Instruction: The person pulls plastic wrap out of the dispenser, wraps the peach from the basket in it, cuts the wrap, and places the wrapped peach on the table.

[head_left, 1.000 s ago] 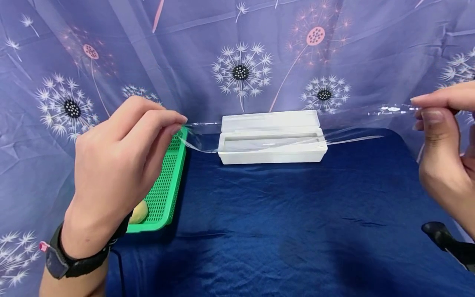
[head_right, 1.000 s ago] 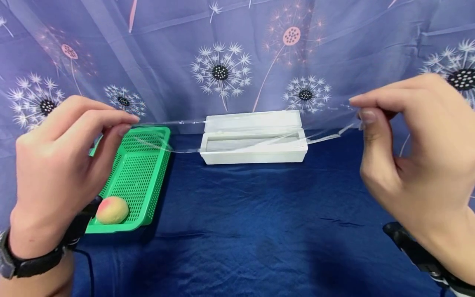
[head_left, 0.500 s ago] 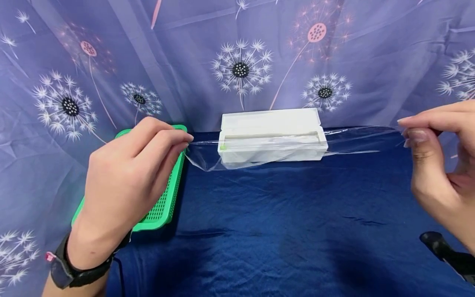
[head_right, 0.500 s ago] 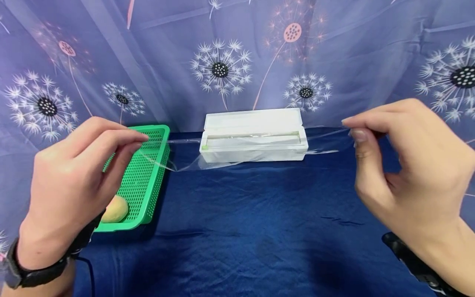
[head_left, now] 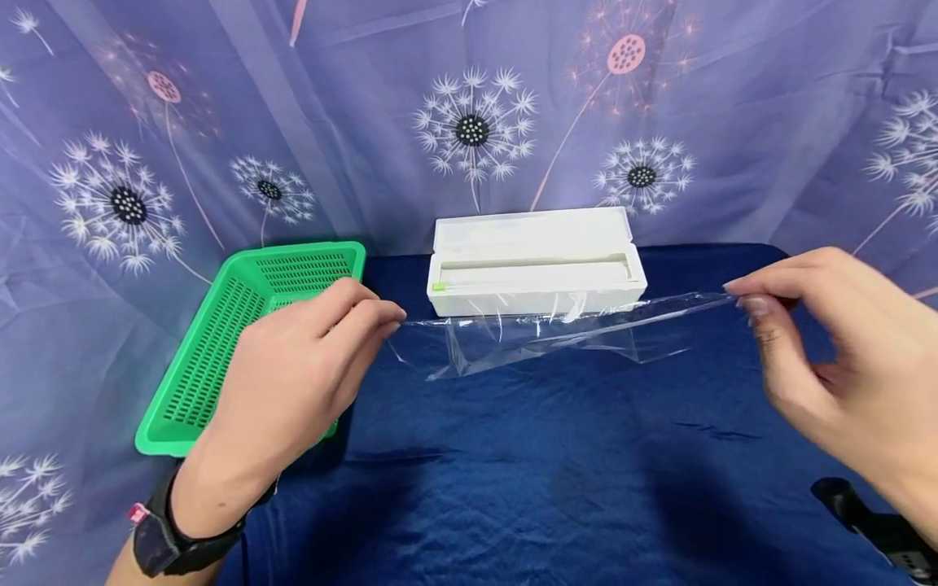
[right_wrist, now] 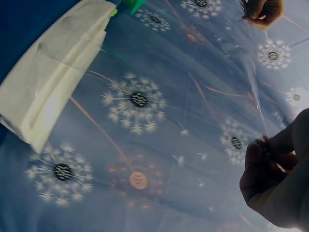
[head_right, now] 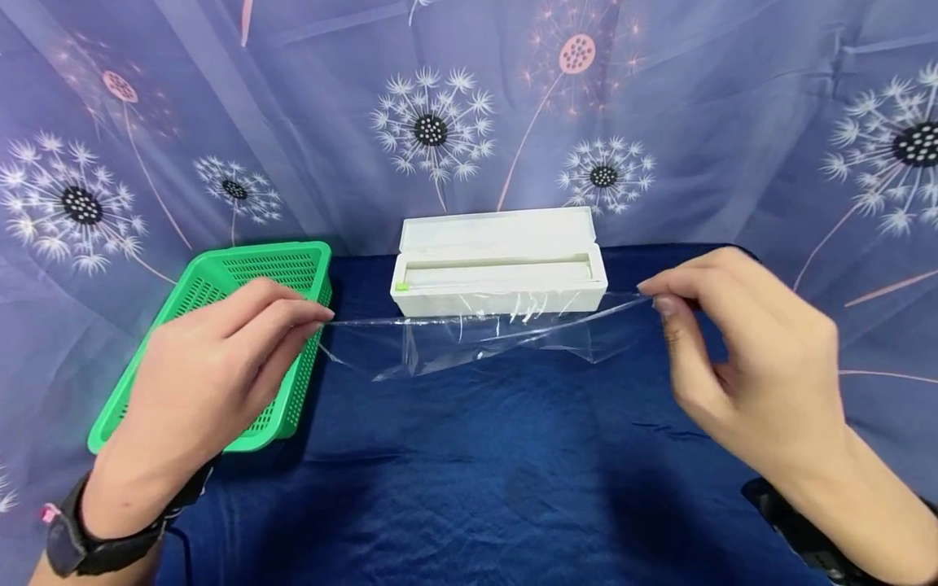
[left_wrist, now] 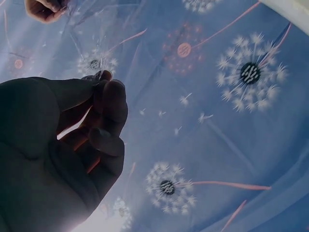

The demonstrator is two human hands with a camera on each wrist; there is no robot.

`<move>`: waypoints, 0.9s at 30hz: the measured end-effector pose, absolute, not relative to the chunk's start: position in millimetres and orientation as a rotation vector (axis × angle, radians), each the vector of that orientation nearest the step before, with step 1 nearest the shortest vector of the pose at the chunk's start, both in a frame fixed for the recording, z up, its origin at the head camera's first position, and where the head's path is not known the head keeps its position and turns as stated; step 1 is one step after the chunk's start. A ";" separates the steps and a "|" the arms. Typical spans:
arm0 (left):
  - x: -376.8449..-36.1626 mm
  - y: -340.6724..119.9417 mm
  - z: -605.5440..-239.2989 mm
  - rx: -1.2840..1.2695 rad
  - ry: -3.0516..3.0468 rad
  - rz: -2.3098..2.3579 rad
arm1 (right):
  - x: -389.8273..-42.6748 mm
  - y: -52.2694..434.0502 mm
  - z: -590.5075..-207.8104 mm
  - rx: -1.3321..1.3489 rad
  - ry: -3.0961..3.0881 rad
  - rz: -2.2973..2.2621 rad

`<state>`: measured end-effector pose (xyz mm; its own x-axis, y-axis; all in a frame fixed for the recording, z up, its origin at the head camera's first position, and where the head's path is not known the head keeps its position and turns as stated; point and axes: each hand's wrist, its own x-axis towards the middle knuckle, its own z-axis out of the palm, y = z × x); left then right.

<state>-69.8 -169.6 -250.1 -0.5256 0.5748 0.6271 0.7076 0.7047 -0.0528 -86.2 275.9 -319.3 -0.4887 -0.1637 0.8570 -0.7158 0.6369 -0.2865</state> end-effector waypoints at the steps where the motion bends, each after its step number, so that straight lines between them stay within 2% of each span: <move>1: -70.7 -170.5 -254.5 -0.978 -2.301 -0.273 | -74.9 254.5 -302.6 0.683 -2.022 0.774; 5: -74.0 -173.9 -273.3 -0.983 -2.376 -0.260 | -64.1 233.8 -292.5 0.747 -2.088 0.688; 20: -75.9 -174.0 -323.2 -1.050 -2.461 -0.262 | -71.6 249.7 -337.5 0.925 -2.212 0.712; 27: -75.8 -174.2 -342.2 -1.094 -2.483 -0.254 | -72.7 254.5 -355.0 1.127 -2.206 0.771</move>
